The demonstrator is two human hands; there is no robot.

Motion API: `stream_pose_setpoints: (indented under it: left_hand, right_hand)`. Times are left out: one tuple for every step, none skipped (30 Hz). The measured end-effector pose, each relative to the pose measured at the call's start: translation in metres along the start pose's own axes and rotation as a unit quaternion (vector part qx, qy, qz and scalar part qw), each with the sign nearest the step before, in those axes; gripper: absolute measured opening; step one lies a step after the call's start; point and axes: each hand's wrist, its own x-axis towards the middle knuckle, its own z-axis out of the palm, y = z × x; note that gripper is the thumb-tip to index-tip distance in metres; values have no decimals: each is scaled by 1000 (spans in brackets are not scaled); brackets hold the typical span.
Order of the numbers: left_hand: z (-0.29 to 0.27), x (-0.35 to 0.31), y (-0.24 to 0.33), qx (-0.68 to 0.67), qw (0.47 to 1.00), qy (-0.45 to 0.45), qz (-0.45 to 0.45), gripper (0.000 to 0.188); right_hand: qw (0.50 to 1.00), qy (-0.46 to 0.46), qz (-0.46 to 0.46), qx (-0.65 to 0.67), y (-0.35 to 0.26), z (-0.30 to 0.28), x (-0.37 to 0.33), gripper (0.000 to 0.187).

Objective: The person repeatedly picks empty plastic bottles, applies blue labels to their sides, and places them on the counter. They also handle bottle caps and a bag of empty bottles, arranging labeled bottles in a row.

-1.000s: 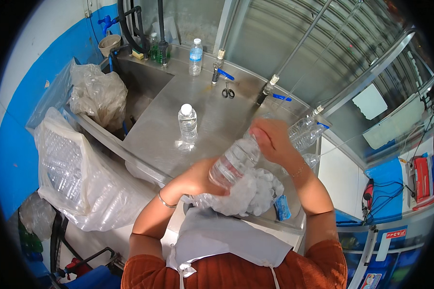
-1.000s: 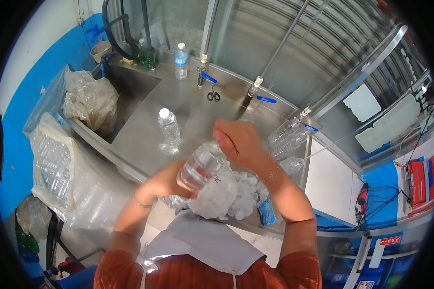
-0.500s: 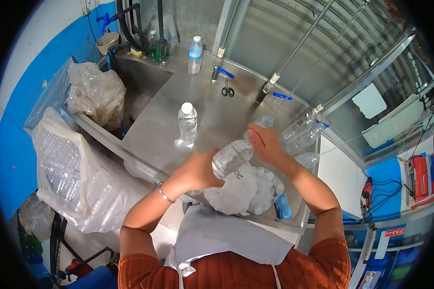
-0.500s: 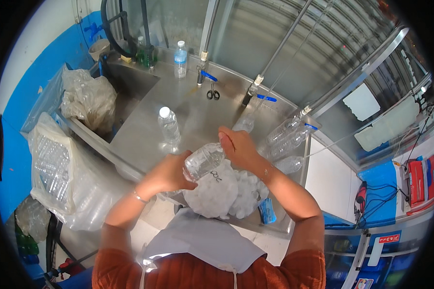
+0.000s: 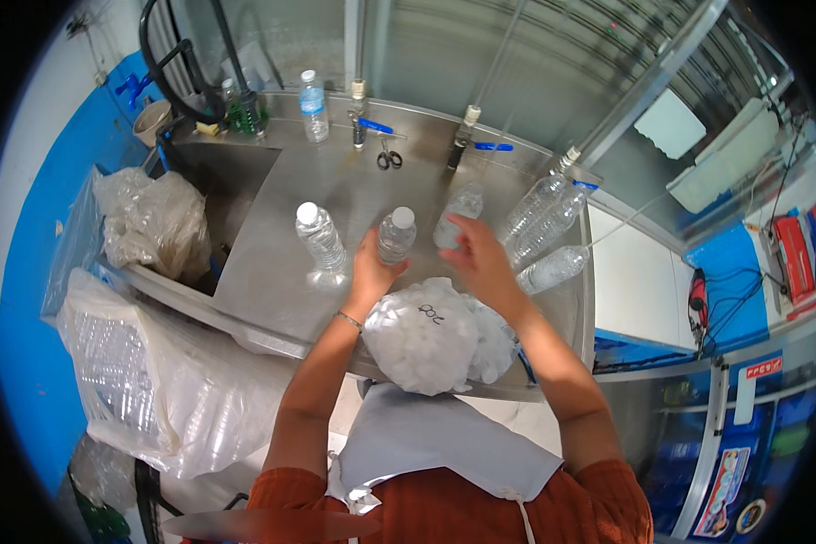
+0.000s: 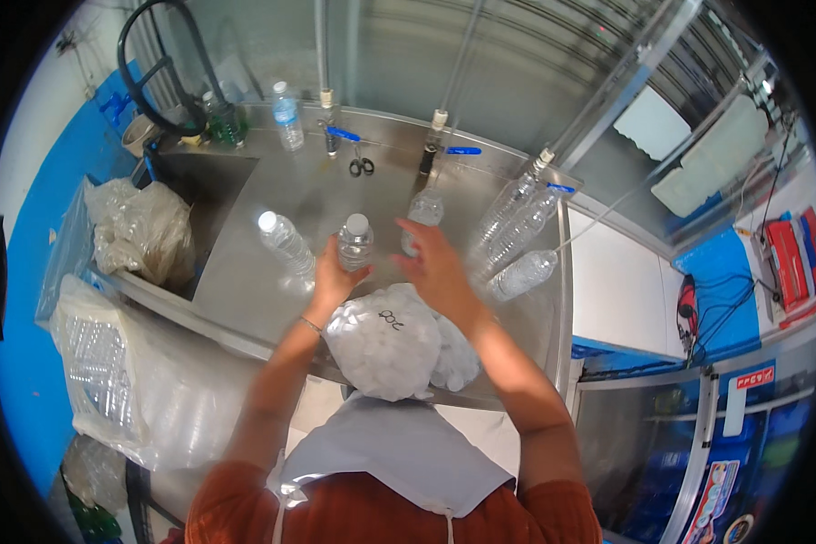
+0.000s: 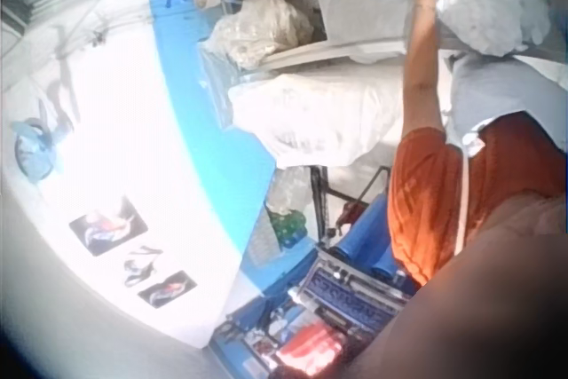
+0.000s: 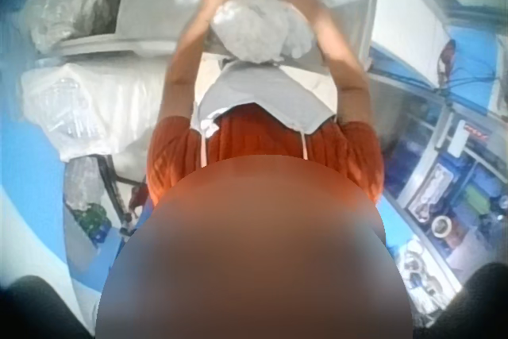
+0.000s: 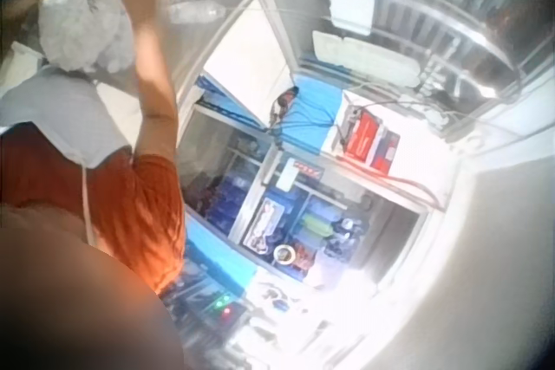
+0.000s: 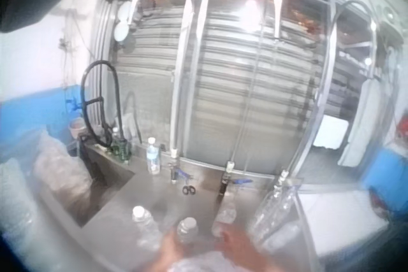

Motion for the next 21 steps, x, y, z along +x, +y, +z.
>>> stream_pose_setpoints:
  left_hand:
    - [2,0,3,-20,1000,-6,-16,75]
    - [2,-2,9,28,1000,-1,1,73]
    - [-2,-7,16,76,997,3,19,71]
    - [-6,-11,25,134,991,-7,19,68]
    - [-19,-13,32,234,966,53,99,66]
    - [-37,-11,39,341,922,94,157,63]
    - [-56,-5,45,354,914,141,139,60]
    - [-76,0,49,371,894,202,150,57]
    - [-90,10,52,399,890,181,128,52]
    - [-102,21,53,422,868,196,171,47]
    - [-115,30,54,404,887,164,151,42]
    - [-126,38,54,372,906,140,147,37]
    - [-135,43,55,357,920,119,113,29]
    - [-141,46,56,339,929,95,110,27]
    - [-145,46,58,309,942,72,110,25]
    - [-145,45,62,331,937,46,98,25]
    - [-144,45,70,341,935,19,97,25]
    - [-140,44,80,351,933,-6,77,25]
    - [-133,40,94,355,929,-18,105,25]
    - [-123,34,110,358,926,-29,114,25]
    - [-110,28,131,367,925,-43,89,26]
  right_hand:
    - [998,23,-30,-41,-2,12,11,52]
    - [997,-1,-18,-70,-3,20,23,52]
    - [995,-5,-38,-91,-6,29,33,51]
    - [991,-49,-16,-121,-8,38,44,49]
    - [987,-69,-34,-143,-10,43,52,46]
    - [988,-82,-30,-129,-12,47,56,45]
    - [989,-92,-24,-116,-14,49,56,44]
    - [987,-115,-2,-107,-17,49,53,44]
    - [993,-84,-24,-85,-20,49,48,43]
    - [995,-64,-38,-71,-23,46,44,42]
    - [995,-66,-28,-70,-26,39,40,42]
    - [1000,-18,-14,-17,-29,27,33,40]
    - [999,7,29,25,-34,12,20,38]
    - [995,29,73,69,-39,-7,7,36]
    - [989,59,108,81,-40,-34,-7,37]
    - [984,95,117,97,-40,-68,-22,38]
    - [969,120,136,165,-38,-103,-35,33]
    - [972,154,121,132,-33,-134,-46,24]
    - [958,180,158,157,-30,-167,-64,18]
    - [953,183,168,173,-20,-201,-77,18]
    - [956,191,169,147,-10,-228,-92,19]
